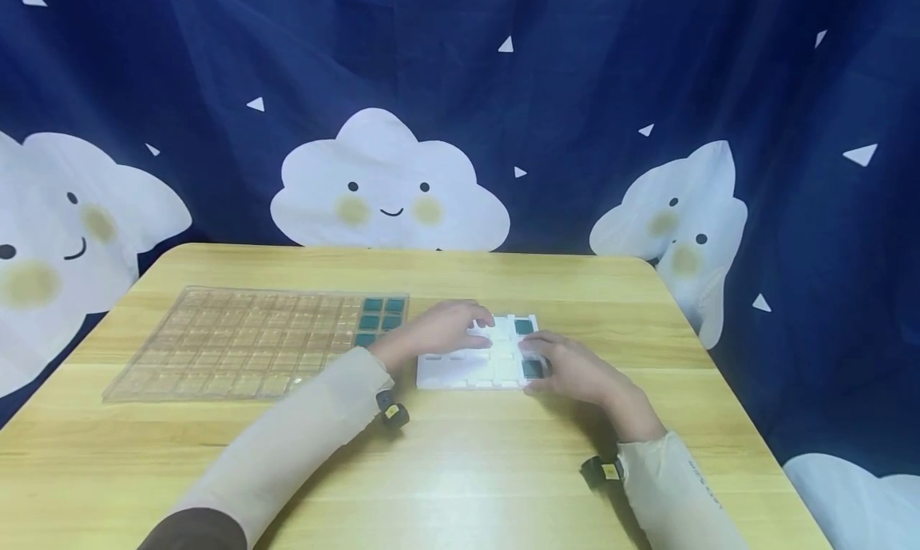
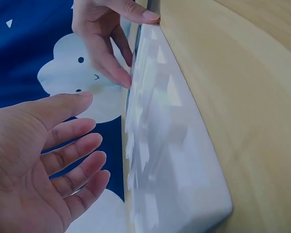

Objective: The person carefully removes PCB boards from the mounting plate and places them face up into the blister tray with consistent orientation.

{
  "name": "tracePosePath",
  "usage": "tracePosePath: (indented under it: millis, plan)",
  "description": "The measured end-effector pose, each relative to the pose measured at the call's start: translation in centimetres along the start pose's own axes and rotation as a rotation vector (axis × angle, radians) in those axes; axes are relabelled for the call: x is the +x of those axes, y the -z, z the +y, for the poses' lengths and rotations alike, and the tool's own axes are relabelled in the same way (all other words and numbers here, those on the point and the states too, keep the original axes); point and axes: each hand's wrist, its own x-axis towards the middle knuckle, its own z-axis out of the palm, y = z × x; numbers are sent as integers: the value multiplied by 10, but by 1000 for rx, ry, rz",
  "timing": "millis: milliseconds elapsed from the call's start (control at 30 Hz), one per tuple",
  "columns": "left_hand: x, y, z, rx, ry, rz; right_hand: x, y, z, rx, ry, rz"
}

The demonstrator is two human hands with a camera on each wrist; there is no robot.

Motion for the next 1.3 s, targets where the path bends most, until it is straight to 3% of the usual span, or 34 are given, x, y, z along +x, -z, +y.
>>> tracePosePath:
  millis: [500,867,1300]
  plan:
    - [26,-15,2,23,2,-44,1,-1,2,-31,38,44]
    - [42,-19,11,67,-8,4,1,-2,0,-2,13,21]
    - [62,-32,13,33,62,61,2,-2,0,19,12,19]
